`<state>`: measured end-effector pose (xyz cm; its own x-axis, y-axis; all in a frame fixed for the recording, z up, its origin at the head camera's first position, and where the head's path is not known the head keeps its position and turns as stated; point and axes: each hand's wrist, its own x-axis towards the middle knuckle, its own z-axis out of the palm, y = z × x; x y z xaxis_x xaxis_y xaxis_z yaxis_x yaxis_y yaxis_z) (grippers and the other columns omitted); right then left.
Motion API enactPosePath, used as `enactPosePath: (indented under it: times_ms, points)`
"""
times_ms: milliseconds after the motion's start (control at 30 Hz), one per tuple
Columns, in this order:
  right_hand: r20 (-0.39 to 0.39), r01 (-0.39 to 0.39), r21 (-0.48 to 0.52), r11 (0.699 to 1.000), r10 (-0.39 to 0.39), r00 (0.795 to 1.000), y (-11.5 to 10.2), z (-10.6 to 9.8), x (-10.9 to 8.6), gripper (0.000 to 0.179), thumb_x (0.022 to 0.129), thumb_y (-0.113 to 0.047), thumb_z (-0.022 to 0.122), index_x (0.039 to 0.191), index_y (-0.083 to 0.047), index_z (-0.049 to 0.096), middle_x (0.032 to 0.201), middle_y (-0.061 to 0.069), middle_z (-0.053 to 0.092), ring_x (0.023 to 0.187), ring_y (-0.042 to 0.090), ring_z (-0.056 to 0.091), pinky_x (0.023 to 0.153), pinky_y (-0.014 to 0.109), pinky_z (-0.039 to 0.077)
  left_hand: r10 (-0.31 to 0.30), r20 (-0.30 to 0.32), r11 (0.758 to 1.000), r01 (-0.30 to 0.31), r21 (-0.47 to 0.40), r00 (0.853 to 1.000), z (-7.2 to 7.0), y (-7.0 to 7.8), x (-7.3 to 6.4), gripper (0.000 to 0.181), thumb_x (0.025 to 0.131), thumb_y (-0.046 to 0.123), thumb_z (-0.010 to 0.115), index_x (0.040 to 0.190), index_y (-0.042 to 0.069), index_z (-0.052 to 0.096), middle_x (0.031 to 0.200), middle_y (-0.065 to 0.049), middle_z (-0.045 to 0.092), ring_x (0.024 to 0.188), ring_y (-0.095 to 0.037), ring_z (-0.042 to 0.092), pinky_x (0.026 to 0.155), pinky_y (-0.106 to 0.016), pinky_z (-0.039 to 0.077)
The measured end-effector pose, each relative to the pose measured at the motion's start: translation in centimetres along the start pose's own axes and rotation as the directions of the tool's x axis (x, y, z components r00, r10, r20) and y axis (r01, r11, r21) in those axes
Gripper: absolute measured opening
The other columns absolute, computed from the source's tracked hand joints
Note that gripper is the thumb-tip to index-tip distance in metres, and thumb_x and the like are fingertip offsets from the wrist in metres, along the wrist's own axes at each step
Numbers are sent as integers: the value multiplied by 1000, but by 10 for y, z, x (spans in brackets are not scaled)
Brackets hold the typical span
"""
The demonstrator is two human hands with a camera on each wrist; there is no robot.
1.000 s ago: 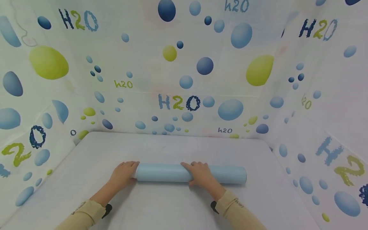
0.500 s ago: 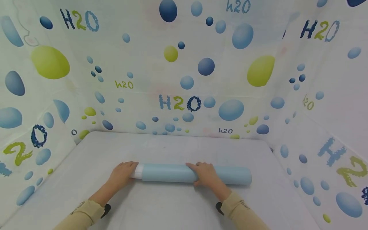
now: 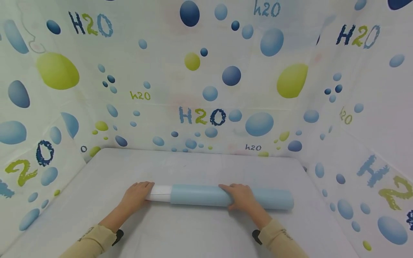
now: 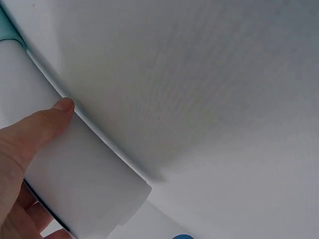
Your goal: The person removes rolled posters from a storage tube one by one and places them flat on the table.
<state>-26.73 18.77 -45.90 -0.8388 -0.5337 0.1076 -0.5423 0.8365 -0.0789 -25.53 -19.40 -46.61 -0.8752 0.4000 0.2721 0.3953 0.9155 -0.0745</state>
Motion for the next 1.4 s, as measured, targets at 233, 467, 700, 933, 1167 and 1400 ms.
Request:
enactPosePath:
  times_ms: [233,467,700,933,1167,1400]
  points:
    - [-16,-8,8,1000,8,1000,12,-1,-12,80,58,-27,86,130,-17,51,109,11,62,93,30,60,76,47,48,-3,-17,1000,3,8,1000,2,-1,-1,57,62,13,84,110,-1,56,107,-16,60,101,-32,57,86,-48,45]
    - [-28,-21,-6,1000,21,999,25,-1,-24,80,59,-28,85,130,-18,51,111,12,61,96,31,59,79,49,47,1,-18,1000,-1,1,1000,2,-2,-2,57,62,13,84,109,-1,56,107,-16,60,101,-32,57,86,-48,45]
    - [-34,-42,2,999,42,999,37,-5,-36,81,58,-26,86,131,-17,50,111,13,61,96,33,59,80,50,47,-1,-7,1000,1,0,1000,4,-5,-2,57,63,16,83,110,-1,56,108,-16,60,102,-32,57,86,-48,45]
    - [-61,-44,10,999,44,997,45,-10,-48,81,56,-23,87,129,-15,52,108,13,62,95,32,60,80,49,47,-7,-9,1000,7,-7,1000,2,-7,-4,57,63,14,83,111,-2,56,108,-16,60,102,-32,57,86,-48,45]
    - [-60,-71,16,997,72,996,55,-10,-57,82,56,-23,87,130,-16,51,111,15,61,97,34,59,81,50,47,-8,-21,1000,8,-3,1000,1,-10,-6,56,62,14,84,109,-1,56,106,-16,60,100,-32,57,85,-48,45]
    - [-58,-94,25,995,95,994,61,-10,-62,83,55,-23,87,130,-15,51,111,15,61,95,35,59,80,51,47,-8,-24,1000,8,-11,1000,2,-10,-6,56,61,13,84,107,-1,56,105,-16,60,99,-32,57,85,-49,45]
